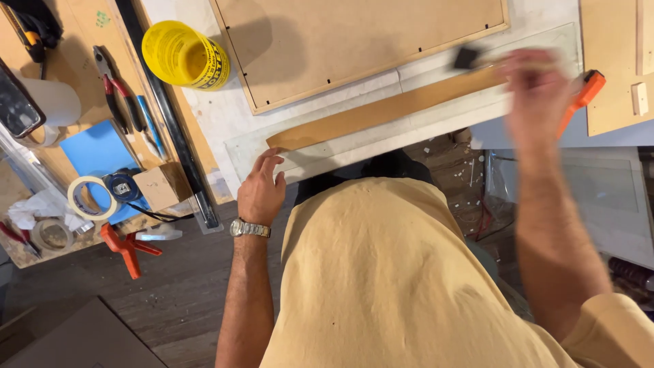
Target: Applying glue to a wooden strip and attaching it to a picture frame
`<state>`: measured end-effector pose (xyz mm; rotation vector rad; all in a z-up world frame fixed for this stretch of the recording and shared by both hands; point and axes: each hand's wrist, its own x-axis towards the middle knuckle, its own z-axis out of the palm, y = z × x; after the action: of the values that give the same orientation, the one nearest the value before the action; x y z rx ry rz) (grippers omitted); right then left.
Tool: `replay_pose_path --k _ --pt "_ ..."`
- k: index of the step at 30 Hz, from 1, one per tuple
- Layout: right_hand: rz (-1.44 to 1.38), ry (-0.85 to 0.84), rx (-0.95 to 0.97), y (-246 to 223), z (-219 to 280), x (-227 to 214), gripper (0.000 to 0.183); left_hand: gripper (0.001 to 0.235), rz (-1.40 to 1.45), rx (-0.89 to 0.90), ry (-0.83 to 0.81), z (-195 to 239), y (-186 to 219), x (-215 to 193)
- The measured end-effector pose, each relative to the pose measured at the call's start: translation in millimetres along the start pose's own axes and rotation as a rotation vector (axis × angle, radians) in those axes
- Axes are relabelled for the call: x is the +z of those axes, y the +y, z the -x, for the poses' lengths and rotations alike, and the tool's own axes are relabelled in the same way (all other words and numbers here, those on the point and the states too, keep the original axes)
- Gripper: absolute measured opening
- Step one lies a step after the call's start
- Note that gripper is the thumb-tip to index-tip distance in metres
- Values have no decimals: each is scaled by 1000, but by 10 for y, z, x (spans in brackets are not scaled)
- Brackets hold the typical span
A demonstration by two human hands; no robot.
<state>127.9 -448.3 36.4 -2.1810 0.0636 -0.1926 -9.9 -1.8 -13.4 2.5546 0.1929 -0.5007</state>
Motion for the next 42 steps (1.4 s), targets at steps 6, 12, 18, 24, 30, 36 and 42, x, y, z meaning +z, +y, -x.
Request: replay_pose_path --k 6,12,18,24,30,36,42 --pt "-242 -369 47 -1095 531 1092 13 26 -70 -47 -47 79 156 -16" --pt "-215 -423 15 -946 562 1437 14 28 -92 -73 -89 100 222 -10" --pt "-46 -322 131 -173 336 753 13 27 -69 -71 -79 127 255 3" --pt "131 -147 161 782 19 -260 14 27 -66 -72 -56 102 223 54" --pt "252 50 -35 904 -104 -611 9 26 -71 -72 -48 89 229 68" --pt "-132 -339 294 -910 222 660 11 25 -43 15 20 39 143 123" --pt "-73 -620 215 -805 372 1052 25 24 -28 24 24 46 85 98"
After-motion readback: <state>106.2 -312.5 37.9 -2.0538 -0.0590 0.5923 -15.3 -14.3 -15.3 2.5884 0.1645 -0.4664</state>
